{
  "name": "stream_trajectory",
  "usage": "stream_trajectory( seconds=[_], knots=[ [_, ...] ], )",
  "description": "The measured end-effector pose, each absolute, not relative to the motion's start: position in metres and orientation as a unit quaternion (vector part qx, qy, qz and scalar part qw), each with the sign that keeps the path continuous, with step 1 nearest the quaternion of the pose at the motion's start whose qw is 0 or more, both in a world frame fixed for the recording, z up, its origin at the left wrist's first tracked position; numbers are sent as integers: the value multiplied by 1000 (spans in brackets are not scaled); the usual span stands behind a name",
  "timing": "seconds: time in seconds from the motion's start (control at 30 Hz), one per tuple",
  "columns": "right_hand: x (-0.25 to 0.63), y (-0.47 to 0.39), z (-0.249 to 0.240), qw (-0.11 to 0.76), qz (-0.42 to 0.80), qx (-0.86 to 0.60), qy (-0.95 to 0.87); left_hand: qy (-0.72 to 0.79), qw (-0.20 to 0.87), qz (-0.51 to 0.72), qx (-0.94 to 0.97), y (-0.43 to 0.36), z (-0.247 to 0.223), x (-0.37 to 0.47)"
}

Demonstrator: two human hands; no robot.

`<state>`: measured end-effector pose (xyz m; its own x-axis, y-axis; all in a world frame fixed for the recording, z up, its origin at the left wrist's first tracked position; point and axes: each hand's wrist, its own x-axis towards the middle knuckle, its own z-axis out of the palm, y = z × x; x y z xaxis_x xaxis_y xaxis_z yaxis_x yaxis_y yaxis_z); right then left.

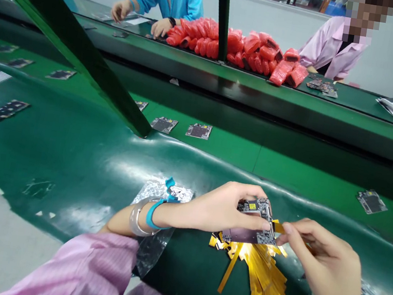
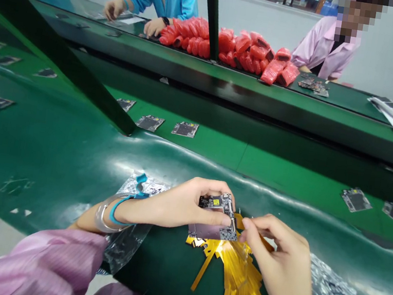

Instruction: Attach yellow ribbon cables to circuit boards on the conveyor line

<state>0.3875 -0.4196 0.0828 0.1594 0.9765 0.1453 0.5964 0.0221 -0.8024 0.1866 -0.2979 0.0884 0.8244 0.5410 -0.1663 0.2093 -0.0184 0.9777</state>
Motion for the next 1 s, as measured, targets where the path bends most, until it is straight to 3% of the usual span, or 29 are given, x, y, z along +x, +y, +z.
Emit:
stream_trajectory(
  seconds=[0.37,0.67,1.0],
  knots=[
    [386,-422,82,399,237,-639,-613,268,658,123,693,-298,90,186],
    [391,-424,81,342,252,-633,-647,261,655,116,700,-299,87,186],
    [386,-422,82,360,286,-617,-639,259,672,112,685,-297,89,186]
  ],
)
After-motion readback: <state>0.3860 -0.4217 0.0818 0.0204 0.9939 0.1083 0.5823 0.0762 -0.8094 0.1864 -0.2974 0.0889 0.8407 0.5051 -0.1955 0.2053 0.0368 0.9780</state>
